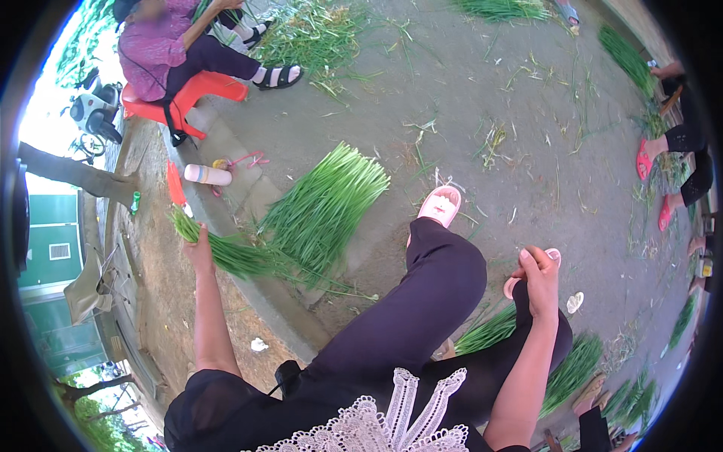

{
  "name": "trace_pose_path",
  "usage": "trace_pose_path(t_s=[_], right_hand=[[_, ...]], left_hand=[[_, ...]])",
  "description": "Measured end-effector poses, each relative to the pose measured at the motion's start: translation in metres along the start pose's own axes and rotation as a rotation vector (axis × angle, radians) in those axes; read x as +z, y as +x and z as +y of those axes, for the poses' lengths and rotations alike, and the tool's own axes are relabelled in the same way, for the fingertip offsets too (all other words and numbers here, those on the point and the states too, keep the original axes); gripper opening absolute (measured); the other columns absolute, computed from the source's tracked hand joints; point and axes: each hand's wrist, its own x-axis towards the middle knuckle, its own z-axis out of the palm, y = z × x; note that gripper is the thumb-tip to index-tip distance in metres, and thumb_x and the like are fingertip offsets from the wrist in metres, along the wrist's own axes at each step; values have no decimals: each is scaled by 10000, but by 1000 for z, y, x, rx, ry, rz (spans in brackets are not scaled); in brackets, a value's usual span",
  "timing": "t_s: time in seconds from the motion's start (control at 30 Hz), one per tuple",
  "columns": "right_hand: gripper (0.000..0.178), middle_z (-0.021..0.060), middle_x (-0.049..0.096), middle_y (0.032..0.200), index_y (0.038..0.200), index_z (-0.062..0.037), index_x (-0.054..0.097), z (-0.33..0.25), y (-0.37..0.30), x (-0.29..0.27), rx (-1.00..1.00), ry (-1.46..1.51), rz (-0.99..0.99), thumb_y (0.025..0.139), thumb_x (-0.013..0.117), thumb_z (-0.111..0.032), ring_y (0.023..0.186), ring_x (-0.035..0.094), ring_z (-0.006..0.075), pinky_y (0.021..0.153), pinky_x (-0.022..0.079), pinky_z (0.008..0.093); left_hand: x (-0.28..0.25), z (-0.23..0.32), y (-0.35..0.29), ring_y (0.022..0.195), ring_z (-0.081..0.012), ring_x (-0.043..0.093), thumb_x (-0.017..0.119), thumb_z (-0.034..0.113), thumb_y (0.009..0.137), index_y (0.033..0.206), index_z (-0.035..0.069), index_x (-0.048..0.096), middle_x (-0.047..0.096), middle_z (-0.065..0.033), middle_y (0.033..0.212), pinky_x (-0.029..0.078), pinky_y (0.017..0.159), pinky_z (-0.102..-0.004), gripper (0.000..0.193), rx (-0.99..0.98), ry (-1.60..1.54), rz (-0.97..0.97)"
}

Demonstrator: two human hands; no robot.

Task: The person cleans and sorts green chive stalks by hand, removing withered leaves and debris before placing the cleaned stalks into organized piles on the ground.

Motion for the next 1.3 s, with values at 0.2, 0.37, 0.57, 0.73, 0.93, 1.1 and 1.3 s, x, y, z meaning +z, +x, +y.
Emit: trace_pose_path(t_s=[0.2,0.37,0.57,0.73,0.93,1.1,1.3], right_hand=[[232,2,499,671,906,27,595,9,-11,-5,-26,-13,78,829,570,-191,533,502,78,514,431,231],[235,2,540,721,936,26,601,-7,-37,-19,-218,97,134,827,583,-182,592,501,66,565,469,234],[407,79,614,863,1015,51,574,-105,-108,-20,-591,-14,304,735,694,-219,795,568,132,759,468,280],[876,247,423,1248,1259,41,378,-131,-144,-2,-808,-440,220,600,768,-386,1178,407,305,984,318,380],[611,150,554,1017,1104,42,471,-68,-159,27,-576,90,-162,627,764,-201,949,551,253,853,434,327],[123,61,549,644,803,-16,539,-44,-186,38,-288,461,-266,719,630,-14,512,548,136,492,449,265],[183,74,555,694,844,-4,537,-37,-199,28,-380,704,-508,707,656,-28,554,554,151,491,455,257]], left_hand=[[5,95,-8,785,-140,569,655,66,765,978,24,584,599,-45,908,458,718,-268,228,226,-148,-28],[72,208,-37,807,-174,586,659,26,757,974,40,562,595,-51,886,480,735,-295,238,146,-916,-277],[140,325,-152,810,-171,586,657,32,759,942,47,573,603,-58,868,471,746,-300,202,107,-1153,-845],[142,347,-264,793,-178,593,662,21,740,928,37,585,613,-69,839,489,718,-310,204,16,-936,-1352],[142,322,-320,787,-179,597,652,12,744,960,36,562,610,-70,856,510,684,-299,235,-485,-917,-1547],[129,301,-335,838,-168,584,677,99,727,1129,13,488,570,-86,1013,493,740,-303,453,-328,-878,-1753],[102,262,-334,873,-187,591,730,252,645,1242,-11,380,509,-115,1133,541,620,-275,740,-1,-525,-2118]])
